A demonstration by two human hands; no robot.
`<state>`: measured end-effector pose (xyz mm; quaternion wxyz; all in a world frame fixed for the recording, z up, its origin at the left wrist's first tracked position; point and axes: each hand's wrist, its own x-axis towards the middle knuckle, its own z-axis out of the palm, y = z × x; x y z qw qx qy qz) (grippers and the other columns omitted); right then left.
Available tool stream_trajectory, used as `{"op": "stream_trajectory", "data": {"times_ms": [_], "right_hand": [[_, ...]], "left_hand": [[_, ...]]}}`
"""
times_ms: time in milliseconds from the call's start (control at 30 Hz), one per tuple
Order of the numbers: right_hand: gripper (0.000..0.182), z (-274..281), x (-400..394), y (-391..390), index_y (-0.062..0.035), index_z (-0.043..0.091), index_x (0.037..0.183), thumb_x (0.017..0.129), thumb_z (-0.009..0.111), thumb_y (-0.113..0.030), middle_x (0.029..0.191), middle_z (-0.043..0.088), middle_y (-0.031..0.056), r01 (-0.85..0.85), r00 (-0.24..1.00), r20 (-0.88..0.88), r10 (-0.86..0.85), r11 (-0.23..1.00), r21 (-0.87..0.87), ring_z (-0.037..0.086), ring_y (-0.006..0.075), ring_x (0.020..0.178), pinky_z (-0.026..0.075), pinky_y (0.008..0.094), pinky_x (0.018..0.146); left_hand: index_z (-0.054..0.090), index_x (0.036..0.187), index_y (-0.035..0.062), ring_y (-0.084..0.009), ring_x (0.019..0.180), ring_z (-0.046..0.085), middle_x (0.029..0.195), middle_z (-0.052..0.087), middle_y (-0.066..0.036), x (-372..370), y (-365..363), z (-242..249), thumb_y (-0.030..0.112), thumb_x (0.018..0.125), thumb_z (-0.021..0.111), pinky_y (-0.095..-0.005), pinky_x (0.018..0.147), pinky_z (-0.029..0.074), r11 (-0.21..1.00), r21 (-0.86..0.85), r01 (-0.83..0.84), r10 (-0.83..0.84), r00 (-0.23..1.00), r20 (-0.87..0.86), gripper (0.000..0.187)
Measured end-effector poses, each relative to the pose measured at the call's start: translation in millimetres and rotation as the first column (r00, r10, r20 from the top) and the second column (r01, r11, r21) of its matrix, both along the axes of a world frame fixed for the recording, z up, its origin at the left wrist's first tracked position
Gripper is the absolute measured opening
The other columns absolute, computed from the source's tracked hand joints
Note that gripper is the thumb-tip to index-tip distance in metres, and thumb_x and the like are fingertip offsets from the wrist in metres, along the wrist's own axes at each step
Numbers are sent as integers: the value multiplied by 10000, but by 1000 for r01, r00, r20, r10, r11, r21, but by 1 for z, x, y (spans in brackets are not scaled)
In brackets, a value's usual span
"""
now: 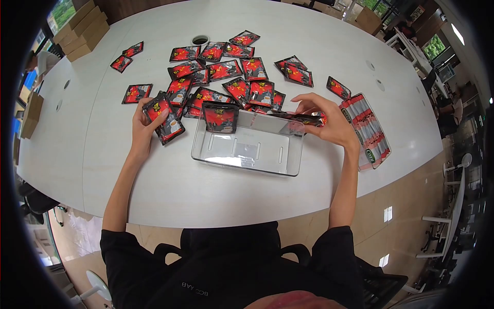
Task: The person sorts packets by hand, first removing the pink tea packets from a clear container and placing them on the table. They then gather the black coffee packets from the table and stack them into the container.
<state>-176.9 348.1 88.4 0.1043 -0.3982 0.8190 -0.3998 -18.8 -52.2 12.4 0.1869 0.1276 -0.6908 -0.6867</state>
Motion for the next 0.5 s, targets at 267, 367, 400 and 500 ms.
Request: {"op": "stream_trajectory", "data": {"times_ms": [267,367,400,500], "right_hand": [[512,-14,-8,4,-15,638,1169,689,814,-23,1030,692,135,50,964,-265,-25,995,88,674,321,918,538,356,825],[488,-13,-9,4,5,644,1148,688,807,4,1055,710,158,124,959,-267,-99,989,78,681,330,907,538,357,806],[472,-12,-9,4,11,647,1137,691,802,20,1066,715,167,142,953,-279,-117,987,73,687,329,907,538,357,799],[454,-8,-4,-3,4,648,1137,705,777,60,1074,716,163,260,936,-246,-254,965,-5,692,323,939,538,359,806]], "left_hand": [[463,1171,55,-108,904,672,1030,684,-88,-1,1,2,82,903,717,-264,809,558,1000,-11,-1,1,1000,14,370],[467,1168,56,-107,902,672,1027,684,-87,-1,0,0,81,904,715,-262,806,561,1000,-19,17,-17,1000,6,363],[467,1168,56,-107,902,672,1027,684,-87,-2,-1,0,81,904,715,-262,806,561,1000,-20,17,-17,1000,5,363],[470,1162,58,-107,899,672,1024,684,-87,-1,-2,-2,81,905,715,-262,803,560,1000,-22,8,-7,1000,6,356]]}}
